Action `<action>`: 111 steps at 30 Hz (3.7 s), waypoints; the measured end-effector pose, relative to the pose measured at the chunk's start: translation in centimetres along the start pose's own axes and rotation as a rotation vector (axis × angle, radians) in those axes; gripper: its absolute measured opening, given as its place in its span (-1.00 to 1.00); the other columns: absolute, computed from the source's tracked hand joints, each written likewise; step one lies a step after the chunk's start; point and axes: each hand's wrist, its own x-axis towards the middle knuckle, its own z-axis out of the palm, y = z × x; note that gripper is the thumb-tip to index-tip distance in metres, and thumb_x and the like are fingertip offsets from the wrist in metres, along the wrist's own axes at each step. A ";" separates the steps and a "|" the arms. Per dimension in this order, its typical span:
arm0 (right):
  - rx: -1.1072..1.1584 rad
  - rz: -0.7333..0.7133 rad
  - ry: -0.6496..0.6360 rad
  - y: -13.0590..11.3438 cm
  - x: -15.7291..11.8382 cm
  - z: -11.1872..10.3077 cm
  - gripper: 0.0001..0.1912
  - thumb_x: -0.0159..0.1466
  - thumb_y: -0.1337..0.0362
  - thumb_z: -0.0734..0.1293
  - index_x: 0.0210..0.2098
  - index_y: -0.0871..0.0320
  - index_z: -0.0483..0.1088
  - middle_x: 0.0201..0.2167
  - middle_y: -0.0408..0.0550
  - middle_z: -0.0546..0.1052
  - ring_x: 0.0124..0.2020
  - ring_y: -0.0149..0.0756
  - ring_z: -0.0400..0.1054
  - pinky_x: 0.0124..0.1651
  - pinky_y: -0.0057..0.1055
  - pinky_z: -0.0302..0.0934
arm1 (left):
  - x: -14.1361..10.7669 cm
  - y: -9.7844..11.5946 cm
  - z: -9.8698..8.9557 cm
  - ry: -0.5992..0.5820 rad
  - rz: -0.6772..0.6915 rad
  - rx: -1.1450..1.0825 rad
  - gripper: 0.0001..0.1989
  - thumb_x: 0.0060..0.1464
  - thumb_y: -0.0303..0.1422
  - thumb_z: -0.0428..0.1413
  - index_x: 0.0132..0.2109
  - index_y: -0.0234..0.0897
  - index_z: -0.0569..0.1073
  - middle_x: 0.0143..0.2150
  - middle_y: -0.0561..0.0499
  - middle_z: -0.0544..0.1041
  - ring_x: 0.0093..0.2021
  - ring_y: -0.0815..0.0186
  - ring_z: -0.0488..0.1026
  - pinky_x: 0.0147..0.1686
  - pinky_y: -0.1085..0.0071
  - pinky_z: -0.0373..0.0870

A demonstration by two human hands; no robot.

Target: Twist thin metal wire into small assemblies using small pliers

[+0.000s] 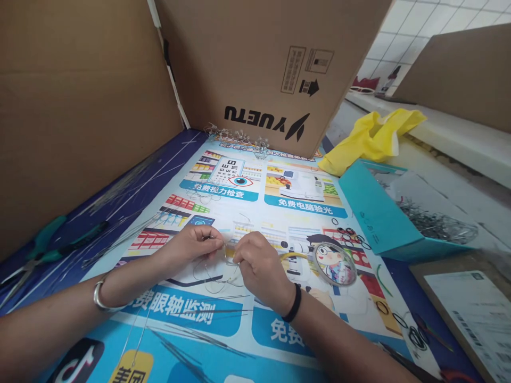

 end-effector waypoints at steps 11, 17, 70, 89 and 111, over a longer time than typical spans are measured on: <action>-0.490 -0.315 -0.161 0.1 0.0 -0.6 -0.76 0.22 0.52 0.15 -0.48 0.16 0.31 -0.33 0.02 0.42 -0.26 -0.26 0.23 -0.25 -0.30 0.22 | -0.1 0.3 -0.1 -0.017 -0.060 -0.040 -0.83 -0.05 -0.31 0.11 -0.47 -0.35 0.42 -0.66 0.13 0.33 -0.65 0.51 0.16 -0.62 0.56 0.04; -0.611 -0.448 -0.193 -0.5 0.6 -1.3 -0.77 0.24 0.50 0.16 -0.48 0.17 0.34 -0.36 0.05 0.43 -0.22 -0.21 0.26 -0.26 -0.29 0.24 | 0.0 0.2 -0.4 -0.073 -0.069 -0.081 -0.82 -0.04 -0.31 0.12 -0.48 -0.35 0.41 -0.67 0.10 0.34 -0.65 0.50 0.20 -0.62 0.54 0.07; -0.766 -0.265 -0.620 -2.4 1.6 -1.0 -0.82 0.18 0.53 0.20 -0.47 0.20 0.34 -0.44 -0.04 0.39 -0.39 -0.26 0.15 -0.46 -0.35 -0.01 | -0.5 -0.6 1.6 0.088 -0.023 0.169 -0.87 -0.02 -0.32 0.08 -0.44 -0.29 0.38 -0.65 0.13 0.39 -0.62 0.45 0.29 -0.59 0.53 0.18; 0.382 0.754 -0.217 0.1 2.0 -2.0 -0.92 -0.04 0.37 0.23 -0.56 0.18 0.37 -0.62 -0.22 0.35 -0.56 -0.48 0.13 -0.47 -0.50 0.00 | -0.6 0.1 0.7 -0.191 0.002 0.142 -0.90 0.04 -0.37 0.04 -0.35 -0.31 0.42 -0.57 0.13 0.38 -0.56 0.48 0.26 -0.52 0.54 0.15; 0.263 0.696 -0.316 0.5 2.1 -2.0 -0.86 -0.06 0.48 0.20 -0.53 0.20 0.35 -0.62 -0.24 0.35 -0.56 -0.51 0.16 -0.51 -0.55 0.02 | -0.9 -0.4 1.4 -0.073 0.358 0.531 -0.88 0.00 -0.50 -0.01 -0.43 -0.28 0.39 -0.45 0.10 0.38 -0.42 0.42 0.29 -0.39 0.50 0.17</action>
